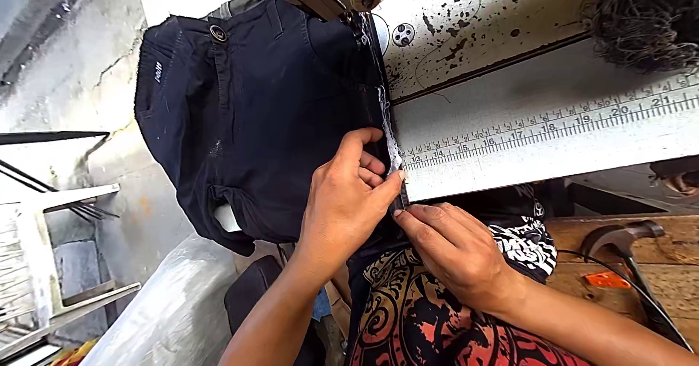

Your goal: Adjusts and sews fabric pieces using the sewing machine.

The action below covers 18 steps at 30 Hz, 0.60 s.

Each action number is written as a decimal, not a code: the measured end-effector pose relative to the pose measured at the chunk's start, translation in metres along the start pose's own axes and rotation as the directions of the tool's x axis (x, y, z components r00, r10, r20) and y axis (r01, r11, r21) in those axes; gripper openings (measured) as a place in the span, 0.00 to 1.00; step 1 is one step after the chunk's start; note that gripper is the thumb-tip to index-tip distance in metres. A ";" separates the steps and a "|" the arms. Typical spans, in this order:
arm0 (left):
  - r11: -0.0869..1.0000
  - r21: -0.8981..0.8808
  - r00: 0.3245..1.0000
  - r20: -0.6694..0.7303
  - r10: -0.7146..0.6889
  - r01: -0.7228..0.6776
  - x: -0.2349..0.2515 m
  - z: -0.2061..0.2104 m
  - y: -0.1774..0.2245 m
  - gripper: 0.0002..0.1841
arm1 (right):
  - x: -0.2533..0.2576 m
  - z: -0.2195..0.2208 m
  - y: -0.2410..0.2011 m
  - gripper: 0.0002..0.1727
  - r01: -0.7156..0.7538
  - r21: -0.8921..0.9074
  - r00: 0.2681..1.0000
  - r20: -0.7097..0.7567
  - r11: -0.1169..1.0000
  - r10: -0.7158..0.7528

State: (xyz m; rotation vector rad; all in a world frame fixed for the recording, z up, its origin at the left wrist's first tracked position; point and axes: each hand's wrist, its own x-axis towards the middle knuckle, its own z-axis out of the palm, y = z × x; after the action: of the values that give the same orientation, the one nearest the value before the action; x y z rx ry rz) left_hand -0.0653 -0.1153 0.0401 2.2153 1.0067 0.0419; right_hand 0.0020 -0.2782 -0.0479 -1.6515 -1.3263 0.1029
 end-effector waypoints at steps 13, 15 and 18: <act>0.972 -0.234 0.998 0.052 0.042 -0.028 0.005 -0.011 -0.013 0.26 | -0.013 0.002 0.000 0.18 -0.265 -0.170 0.964 -0.046 0.949 0.261; 0.974 -0.186 0.988 0.063 0.140 -0.126 0.004 -0.011 -0.019 0.17 | -0.017 0.010 0.008 0.22 -0.317 -0.082 0.948 0.009 0.945 0.319; 0.978 0.060 0.980 0.005 0.198 -0.198 -0.001 -0.006 -0.015 0.10 | -0.026 0.030 0.023 0.14 -0.341 0.264 0.938 0.038 0.902 0.343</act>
State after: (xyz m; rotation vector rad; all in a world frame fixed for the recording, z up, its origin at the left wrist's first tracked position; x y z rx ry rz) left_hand -0.0772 -0.1060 0.0358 2.3645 0.7938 0.1039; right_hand -0.0099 -0.2789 -0.0924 -1.6312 -0.9539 0.4644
